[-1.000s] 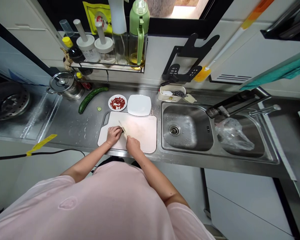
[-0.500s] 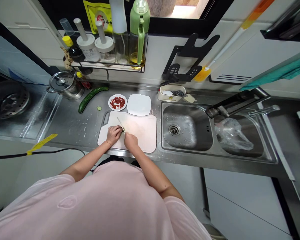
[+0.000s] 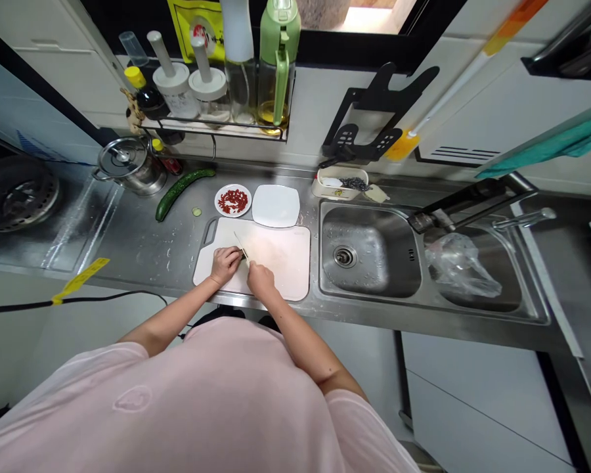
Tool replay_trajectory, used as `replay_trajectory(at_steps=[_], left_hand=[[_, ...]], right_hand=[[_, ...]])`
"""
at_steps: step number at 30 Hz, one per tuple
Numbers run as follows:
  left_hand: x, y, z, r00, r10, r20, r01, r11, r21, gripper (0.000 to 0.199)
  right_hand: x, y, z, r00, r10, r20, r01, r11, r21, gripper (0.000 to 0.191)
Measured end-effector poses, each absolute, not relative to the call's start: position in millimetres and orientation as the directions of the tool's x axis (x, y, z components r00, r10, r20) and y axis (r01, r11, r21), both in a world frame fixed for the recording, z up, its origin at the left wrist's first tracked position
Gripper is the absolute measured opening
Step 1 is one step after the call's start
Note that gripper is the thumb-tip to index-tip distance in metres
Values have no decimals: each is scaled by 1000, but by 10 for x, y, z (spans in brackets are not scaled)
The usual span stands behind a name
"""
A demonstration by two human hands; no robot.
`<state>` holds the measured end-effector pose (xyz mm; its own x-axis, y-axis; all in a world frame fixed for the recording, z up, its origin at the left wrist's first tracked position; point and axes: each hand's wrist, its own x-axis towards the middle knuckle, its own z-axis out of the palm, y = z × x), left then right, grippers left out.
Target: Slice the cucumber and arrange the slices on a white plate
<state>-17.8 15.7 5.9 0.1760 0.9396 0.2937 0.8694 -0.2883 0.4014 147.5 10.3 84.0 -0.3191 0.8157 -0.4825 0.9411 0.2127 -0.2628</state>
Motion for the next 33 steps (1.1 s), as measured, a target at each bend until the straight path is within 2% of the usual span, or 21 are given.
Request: replay_trajectory(at_steps=[11,21,33], left_hand=[[-186,166,61,181,933,311,870,-300,391,22],[-169,158,62,171,934,313,868,-293,401,23],[-186,164,54,182,935,305,865,-300,402,23]], right_hand=[[1319,280,817,-308,836,-454,940,193,-282,24],[1498,100,846,-311,804,-506,946,208,-250,23],[1331,288,688,-313,838,-446,938,200,-282,23]])
